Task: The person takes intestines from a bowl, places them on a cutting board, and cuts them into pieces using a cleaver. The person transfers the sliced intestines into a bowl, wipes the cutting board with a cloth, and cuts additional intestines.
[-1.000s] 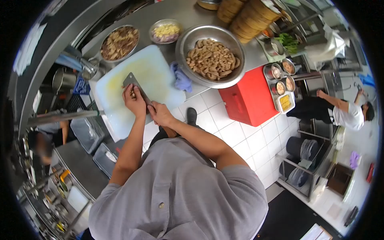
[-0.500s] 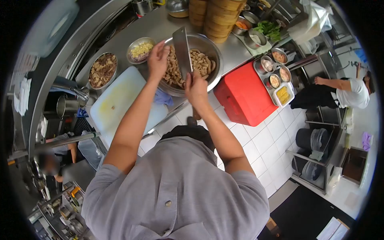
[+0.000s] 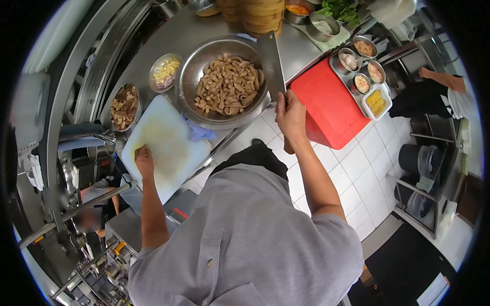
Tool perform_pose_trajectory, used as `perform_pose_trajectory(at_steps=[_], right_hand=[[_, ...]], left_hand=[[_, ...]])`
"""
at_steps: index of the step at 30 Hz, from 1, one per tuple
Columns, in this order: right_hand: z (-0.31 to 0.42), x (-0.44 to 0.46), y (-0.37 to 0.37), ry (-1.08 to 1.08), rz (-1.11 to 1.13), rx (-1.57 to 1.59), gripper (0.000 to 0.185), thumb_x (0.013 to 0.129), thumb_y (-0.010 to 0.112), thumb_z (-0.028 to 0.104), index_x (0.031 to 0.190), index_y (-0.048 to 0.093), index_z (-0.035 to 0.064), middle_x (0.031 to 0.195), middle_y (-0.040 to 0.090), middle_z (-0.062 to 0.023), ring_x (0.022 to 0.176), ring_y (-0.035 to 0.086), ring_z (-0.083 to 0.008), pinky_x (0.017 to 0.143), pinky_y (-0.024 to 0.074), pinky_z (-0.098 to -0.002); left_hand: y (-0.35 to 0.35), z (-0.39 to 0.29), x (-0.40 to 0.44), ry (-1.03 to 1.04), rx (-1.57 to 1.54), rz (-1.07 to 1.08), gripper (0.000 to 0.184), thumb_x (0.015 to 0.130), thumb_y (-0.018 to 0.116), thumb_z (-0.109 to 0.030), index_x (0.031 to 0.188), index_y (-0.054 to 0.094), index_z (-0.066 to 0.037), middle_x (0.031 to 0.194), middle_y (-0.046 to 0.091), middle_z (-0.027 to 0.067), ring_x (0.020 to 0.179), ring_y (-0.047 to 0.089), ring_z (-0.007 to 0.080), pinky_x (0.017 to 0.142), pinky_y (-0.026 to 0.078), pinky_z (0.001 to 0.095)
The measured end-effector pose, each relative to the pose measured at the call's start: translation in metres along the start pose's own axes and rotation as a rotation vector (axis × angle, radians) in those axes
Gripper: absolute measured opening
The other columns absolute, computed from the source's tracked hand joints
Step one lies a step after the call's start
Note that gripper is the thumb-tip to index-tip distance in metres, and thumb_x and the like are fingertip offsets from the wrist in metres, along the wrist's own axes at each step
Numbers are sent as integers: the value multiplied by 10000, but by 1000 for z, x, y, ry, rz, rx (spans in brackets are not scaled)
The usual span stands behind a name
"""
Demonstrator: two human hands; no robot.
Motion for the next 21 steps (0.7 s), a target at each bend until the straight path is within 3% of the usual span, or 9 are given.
perform_pose_trajectory(at_steps=[4, 6, 8, 10, 12, 14, 16, 18, 21], right_hand=[[16, 14, -3, 13, 61, 35, 295, 1088, 560, 206, 890, 562, -12, 597, 591, -79, 474, 613, -160, 451, 473, -336], [16, 20, -4, -20, 45, 61, 295, 1089, 558, 204, 889, 562, -14, 598, 591, -78, 475, 610, -157, 452, 470, -335], [16, 17, -7, -42, 45, 75, 296, 1089, 556, 202, 888, 563, -15, 600, 592, -77, 475, 607, -155, 454, 468, -334], [19, 15, -11, -53, 29, 72, 300, 1089, 558, 204, 885, 563, -16, 604, 587, -81, 475, 598, -156, 457, 462, -334], [21, 11, -18, -39, 17, 87, 304, 1089, 559, 207, 881, 561, -15, 606, 584, -83, 475, 594, -160, 458, 459, -335], [18, 1, -27, -21, -5, 107, 309, 1089, 560, 211, 877, 558, -14, 608, 580, -86, 474, 589, -163, 459, 457, -336], [7, -8, -37, -17, -39, 94, 319, 1088, 566, 222, 871, 553, -12, 610, 579, -88, 471, 582, -169, 462, 458, -342], [-4, -21, -47, 9, -69, 98, 321, 1087, 568, 225, 868, 552, -11, 611, 583, -90, 471, 583, -171, 464, 459, -347], [-25, -41, -57, 58, -128, 101, 323, 1086, 570, 226, 864, 549, -9, 613, 591, -95, 471, 583, -174, 466, 457, -354]], left_hand=[[4, -20, 2, -94, -4, -25, 184, 930, 694, -46, 1104, 749, -22, 993, 697, 146, 821, 700, 300, 730, 585, 383], [1, -61, 18, -105, -171, -191, 187, 921, 707, -35, 1102, 751, -24, 958, 690, 114, 773, 694, 242, 709, 580, 351], [-6, -125, 47, 20, -332, -224, 196, 915, 720, -32, 1106, 761, -44, 961, 693, 98, 791, 696, 202, 713, 577, 316], [-6, -192, 74, 105, -484, -157, 203, 917, 724, -55, 1116, 767, -62, 1018, 711, 102, 841, 704, 236, 770, 580, 337], [12, -242, 100, 251, -464, -68, 204, 917, 728, -81, 1116, 766, -61, 1104, 725, 103, 927, 708, 278, 845, 573, 360], [30, -289, 114, 449, -420, -114, 210, 912, 737, -117, 1112, 762, -60, 1148, 727, 104, 993, 702, 316, 899, 557, 395], [31, -346, 114, 575, -525, 37, 201, 932, 733, -106, 1127, 762, -63, 1147, 727, 108, 1073, 697, 288, 846, 577, 343], [45, -388, 108, 619, -553, 326, 193, 940, 716, -139, 1112, 755, -61, 1125, 719, 139, 1096, 680, 322, 913, 552, 401], [85, -417, 109, 754, -337, 477, 211, 934, 696, -160, 1106, 734, -43, 1136, 709, 153, 1089, 660, 370, 973, 524, 456]])
Point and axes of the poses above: each hand's wrist, its own x-axis towards the middle knuckle, its own y-axis out of the palm, z = x × y, the point moved 2 cm from there along x, towards the middle knuckle
